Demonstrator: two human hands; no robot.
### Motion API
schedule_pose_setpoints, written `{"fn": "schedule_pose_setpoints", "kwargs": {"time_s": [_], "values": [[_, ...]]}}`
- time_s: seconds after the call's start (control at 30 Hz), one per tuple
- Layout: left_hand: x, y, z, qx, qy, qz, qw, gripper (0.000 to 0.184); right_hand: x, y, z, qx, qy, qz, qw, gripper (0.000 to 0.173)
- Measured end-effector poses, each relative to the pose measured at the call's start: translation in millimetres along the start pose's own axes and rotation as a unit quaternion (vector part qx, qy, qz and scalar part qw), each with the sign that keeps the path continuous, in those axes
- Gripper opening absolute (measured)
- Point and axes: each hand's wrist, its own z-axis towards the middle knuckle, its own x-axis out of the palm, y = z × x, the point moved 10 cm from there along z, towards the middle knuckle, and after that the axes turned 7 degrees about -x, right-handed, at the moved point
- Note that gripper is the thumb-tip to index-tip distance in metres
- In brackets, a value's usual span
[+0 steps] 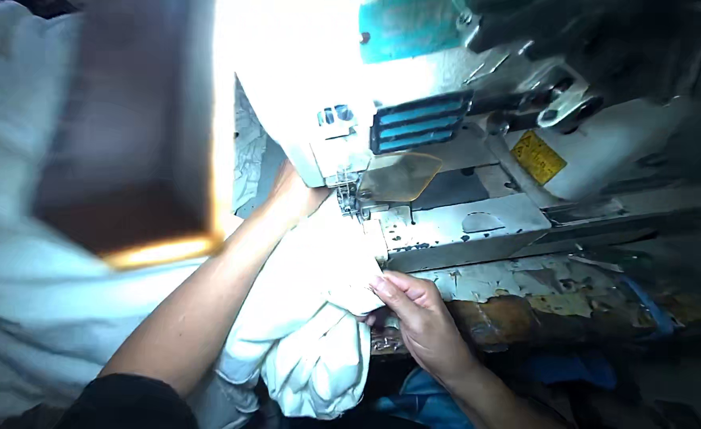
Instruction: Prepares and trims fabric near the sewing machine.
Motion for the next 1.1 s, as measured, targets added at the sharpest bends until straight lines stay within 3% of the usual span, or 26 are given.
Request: {"fn": "schedule_pose_setpoints", "kwargs": {"time_s": [0.07, 0.1, 0.13, 0.17, 0.2, 0.23, 0.27, 0.37, 0.43, 0.57, 0.7, 0.77, 0.87, 0.93, 1.0, 1.07, 1.1], "values": [[3.4, -1.3, 3.2, 0.052, -0.001, 0.012, 0.999, 0.033, 2.7, 5.0, 6.1, -0.02, 0.012, -0.025, 0.999, 0.029], [7.1, 5.1, 2.9, 0.116, -0.036, 0.016, 0.992, 0.033, 3.7, 6.1, 7.1, -0.03, 0.017, -0.036, 0.999, 0.029], [12.3, 17.0, 1.7, 0.218, -0.122, 0.006, 0.968, 0.035, 4.8, 6.4, 7.2, -0.038, 0.022, -0.046, 0.998, 0.028], [14.6, 22.2, 0.6, 0.257, -0.157, -0.001, 0.954, 0.036, 5.8, 5.5, 7.0, -0.042, 0.022, -0.057, 0.997, 0.028], [12.0, 16.1, 0.6, 0.207, -0.114, 0.013, 0.972, 0.035, 6.6, 3.8, 6.7, -0.039, 0.021, -0.069, 0.997, 0.028], [6.9, 3.2, 1.4, 0.096, -0.024, 0.026, 0.995, 0.034, 6.6, 1.9, 6.7, -0.03, 0.021, -0.088, 0.995, 0.029], [3.4, -4.0, 2.1, 0.022, 0.015, 0.032, 0.999, 0.035, 6.2, 0.1, 6.1, -0.02, 0.029, -0.119, 0.992, 0.03], [-0.1, 0.7, 5.7, -0.045, 0.042, 0.054, 0.997, 0.042, 0.5, 10.5, -8.2, -0.051, 0.065, -0.26, 0.962, 0.033], [-13.6, 0.8, -9.2, -0.011, 0.007, 0.061, 0.998, 0.039, -15.2, 29.3, -30.0, -0.119, 0.031, -0.332, 0.935, 0.035], [-46.6, -44.4, -110.4, 0.159, -0.122, -0.012, 0.98, 0.02, -57.5, 67.0, -57.7, -0.189, -0.077, -0.349, 0.915, 0.041], [-9.9, -55.1, -144.9, 0.203, -0.123, 0.036, 0.971, 0.013, -43.1, 83.0, -45.9, -0.25, -0.074, -0.337, 0.905, 0.03], [-19.7, -56.1, -156.6, 0.211, -0.116, -0.015, 0.971, 0.014, -30.7, 86.9, -42.7, -0.268, -0.069, -0.321, 0.906, 0.028], [-50.5, -62.4, -212.4, 0.224, -0.073, -0.112, 0.965, 0.017, -28.5, 89.0, -48.9, -0.273, -0.07, -0.314, 0.907, 0.023], [-71.5, -55.6, -253.1, 0.19, -0.026, -0.14, 0.972, 0.014, -29.8, 89.3, -47.4, -0.272, -0.067, -0.318, 0.906, 0.021], [-94.9, -24.8, -287.9, 0.09, 0.035, -0.133, 0.986, 0.014, -31.9, 89.1, -46.4, -0.265, -0.062, -0.318, 0.908, 0.021], [-125.8, 39.8, -322.4, -0.064, 0.104, -0.008, 0.993, 0.018, -31.9, 89.4, -46.0, -0.266, -0.056, -0.316, 0.909, 0.021], [-141.0, 83.3, -345.5, -0.148, 0.153, 0.078, 0.974, 0.018, -29.1, 88.7, -46.3, -0.271, -0.049, -0.324, 0.905, 0.021]]}}
